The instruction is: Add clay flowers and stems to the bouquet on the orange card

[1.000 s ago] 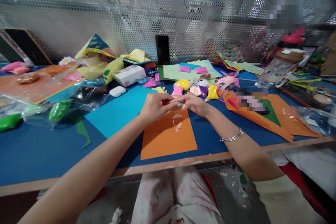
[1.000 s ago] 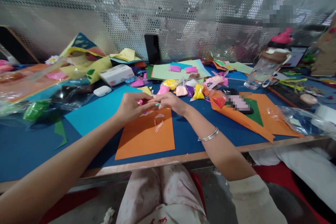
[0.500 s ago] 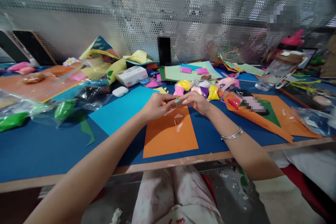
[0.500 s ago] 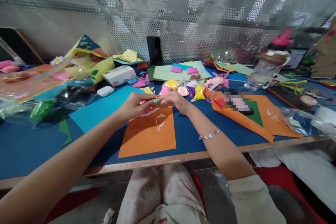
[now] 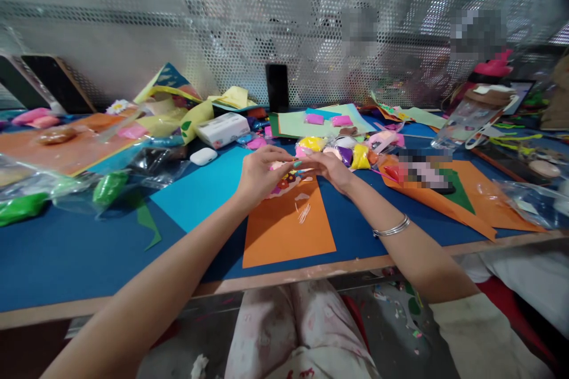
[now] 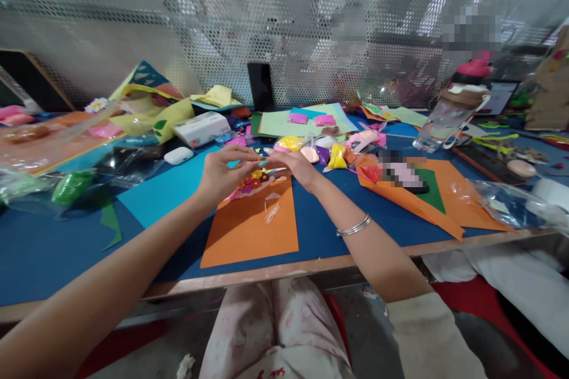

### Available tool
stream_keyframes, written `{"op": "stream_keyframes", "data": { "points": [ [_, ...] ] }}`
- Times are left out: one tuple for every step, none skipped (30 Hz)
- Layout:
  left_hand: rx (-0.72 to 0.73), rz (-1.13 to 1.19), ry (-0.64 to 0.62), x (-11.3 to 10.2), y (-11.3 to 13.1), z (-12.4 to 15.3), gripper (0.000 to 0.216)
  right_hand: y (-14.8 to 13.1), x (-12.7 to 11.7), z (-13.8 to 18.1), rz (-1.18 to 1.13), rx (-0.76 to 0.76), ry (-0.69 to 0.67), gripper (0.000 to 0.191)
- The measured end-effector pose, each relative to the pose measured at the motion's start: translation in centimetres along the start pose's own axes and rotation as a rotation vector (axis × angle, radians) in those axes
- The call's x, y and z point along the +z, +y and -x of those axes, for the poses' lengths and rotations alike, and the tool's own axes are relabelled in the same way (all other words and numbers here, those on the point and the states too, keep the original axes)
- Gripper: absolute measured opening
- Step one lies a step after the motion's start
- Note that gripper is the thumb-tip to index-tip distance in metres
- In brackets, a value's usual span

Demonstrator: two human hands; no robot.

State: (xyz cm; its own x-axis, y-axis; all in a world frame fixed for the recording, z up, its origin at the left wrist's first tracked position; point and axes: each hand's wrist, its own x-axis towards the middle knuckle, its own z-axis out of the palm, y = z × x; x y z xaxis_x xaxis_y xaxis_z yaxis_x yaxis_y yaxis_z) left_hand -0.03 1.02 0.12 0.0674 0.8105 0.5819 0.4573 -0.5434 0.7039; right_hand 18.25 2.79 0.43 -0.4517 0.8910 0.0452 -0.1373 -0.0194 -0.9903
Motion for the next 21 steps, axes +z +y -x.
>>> {"op": "stream_keyframes", "data": {
  "points": [
    [-0.025,-0.021,0.007,-0.02,-0.04,-0.07,0.014,-0.02,0.04,0.0,-0.01,-0.023,0.017,0.028],
    [-0.051,-0.038,0.002,-0.02,-0.08,-0.1,0.013,-0.04,0.09,0.01,-0.017,-0.04,0.015,0.029],
    [-0.072,-0.047,-0.011,0.0,-0.1,-0.11,0.012,-0.05,0.15,0.04,-0.022,-0.053,0.002,0.03],
    [-0.085,-0.049,-0.026,0.05,-0.13,-0.1,0.012,-0.05,0.22,0.07,-0.024,-0.059,-0.015,0.031],
    [-0.09,-0.047,-0.041,0.11,-0.14,-0.06,0.011,-0.04,0.31,0.11,-0.022,-0.059,-0.032,0.032],
    [-0.088,-0.041,-0.053,0.17,-0.14,-0.02,0.012,-0.04,0.39,0.14,-0.015,-0.055,-0.046,0.033],
    [-0.083,-0.035,-0.06,0.23,-0.14,0.02,0.012,-0.04,0.47,0.16,-0.006,-0.05,-0.057,0.035],
    [-0.079,-0.03,-0.063,0.26,-0.13,0.05,0.013,-0.05,0.53,0.19,0.004,-0.047,-0.066,0.036],
    [-0.078,-0.029,-0.065,0.28,-0.12,0.06,0.013,-0.07,0.57,0.21,0.012,-0.048,-0.072,0.038],
    [-0.082,-0.032,-0.066,0.27,-0.09,0.04,0.014,-0.11,0.58,0.24,0.017,-0.05,-0.077,0.038],
    [-0.091,-0.04,-0.068,0.23,-0.06,0.0,0.014,-0.15,0.57,0.28,0.017,-0.054,-0.082,0.038],
    [-0.102,-0.05,-0.072,0.18,-0.02,-0.06,0.014,-0.2,0.55,0.31,0.013,-0.057,-0.087,0.038],
    [-0.114,-0.062,-0.078,0.12,0.02,-0.12,0.015,-0.24,0.51,0.35,0.007,-0.059,-0.091,0.038],
    [-0.124,-0.074,-0.086,0.05,0.06,-0.18,0.015,-0.27,0.47,0.37,0.001,-0.06,-0.092,0.038],
    [-0.132,-0.083,-0.093,-0.02,0.09,-0.23,0.016,-0.29,0.45,0.39,-0.005,-0.061,-0.092,0.038],
    [-0.135,-0.089,-0.098,-0.07,0.13,-0.27,0.016,-0.3,0.43,0.4,-0.01,-0.061,-0.09,0.038],
    [-0.133,-0.093,-0.102,-0.12,0.16,-0.28,0.016,-0.3,0.43,0.39,-0.012,-0.063,-0.085,0.038],
    [-0.128,-0.097,-0.102,-0.14,0.19,-0.27,0.016,-0.29,0.44,0.38,-0.012,-0.064,-0.081,0.037],
    [-0.12,-0.102,-0.1,-0.15,0.21,-0.25,0.017,-0.28,0.46,0.36,-0.01,-0.066,-0.078,0.037],
    [-0.111,-0.11,-0.095,-0.14,0.22,-0.22,0.017,-0.27,0.48,0.34,-0.007,-0.07,-0.076,0.036],
    [-0.104,-0.118,-0.089,-0.13,0.23,-0.19,0.018,-0.27,0.5,0.32,-0.004,-0.075,-0.074,0.036]
  ]
}}
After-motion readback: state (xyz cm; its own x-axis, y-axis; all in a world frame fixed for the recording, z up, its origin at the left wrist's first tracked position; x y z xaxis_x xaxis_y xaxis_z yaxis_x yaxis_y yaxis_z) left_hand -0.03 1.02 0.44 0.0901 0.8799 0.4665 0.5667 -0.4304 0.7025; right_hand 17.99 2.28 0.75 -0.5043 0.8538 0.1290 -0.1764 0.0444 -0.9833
